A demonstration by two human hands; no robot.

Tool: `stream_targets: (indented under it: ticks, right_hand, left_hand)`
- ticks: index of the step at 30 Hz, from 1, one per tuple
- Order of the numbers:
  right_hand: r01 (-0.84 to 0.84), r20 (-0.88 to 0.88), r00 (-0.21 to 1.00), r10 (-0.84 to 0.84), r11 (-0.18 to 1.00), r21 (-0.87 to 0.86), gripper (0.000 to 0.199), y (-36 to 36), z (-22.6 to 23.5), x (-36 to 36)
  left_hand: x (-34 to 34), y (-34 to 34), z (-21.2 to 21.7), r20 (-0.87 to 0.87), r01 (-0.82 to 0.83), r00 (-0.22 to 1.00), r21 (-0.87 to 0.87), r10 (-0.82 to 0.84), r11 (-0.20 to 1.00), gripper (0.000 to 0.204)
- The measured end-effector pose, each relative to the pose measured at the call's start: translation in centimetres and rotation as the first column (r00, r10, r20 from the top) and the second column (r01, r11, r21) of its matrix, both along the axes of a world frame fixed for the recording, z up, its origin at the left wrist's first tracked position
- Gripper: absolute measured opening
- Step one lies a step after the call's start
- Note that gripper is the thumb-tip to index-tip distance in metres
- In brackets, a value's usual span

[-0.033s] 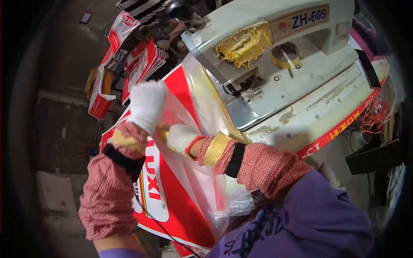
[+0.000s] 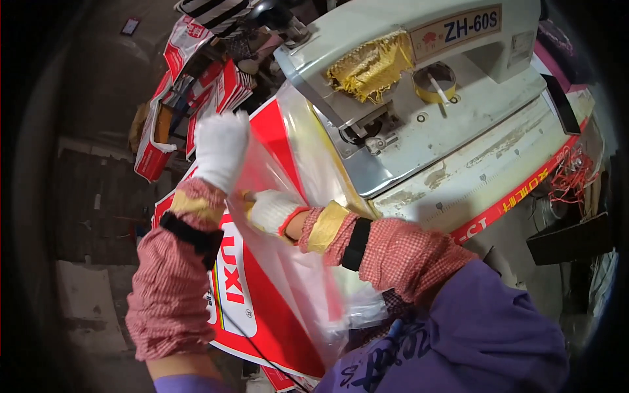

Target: Sewing and sealing large plastic fertilizer bags using an industrial sewing machine.

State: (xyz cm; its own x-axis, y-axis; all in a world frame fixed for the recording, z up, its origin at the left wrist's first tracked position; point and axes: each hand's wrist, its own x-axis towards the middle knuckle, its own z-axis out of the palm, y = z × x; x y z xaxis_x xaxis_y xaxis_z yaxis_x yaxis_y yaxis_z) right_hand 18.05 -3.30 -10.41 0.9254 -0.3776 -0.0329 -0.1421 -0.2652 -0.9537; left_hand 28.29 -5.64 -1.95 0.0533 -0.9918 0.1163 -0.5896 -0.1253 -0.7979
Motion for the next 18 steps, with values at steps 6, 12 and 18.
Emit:
stream_targets:
  ticks: [6,12,18]
  right_hand:
    - [-0.22,-0.032,0.97,0.243,0.804,-0.553,0.03,1.7,-4.2,3.2]
    - [-0.16,0.175,0.96,0.22,0.94,-0.301,0.028,16.5,-5.7,-1.6]
    - [-0.148,0.375,0.916,0.145,0.989,-0.022,0.026,15.0,-11.4,-10.6]
  left_hand:
    - [2.0,-4.1,-5.5,-0.244,-0.221,0.952,-0.125,0.186,0.967,0.013]
    - [0.7,-4.6,7.6,-0.127,-0.175,0.98,-0.158,0.155,0.972,0.018]
    - [-3.2,-1.0,17.7,0.037,-0.176,0.983,-0.047,0.178,0.983,0.019]
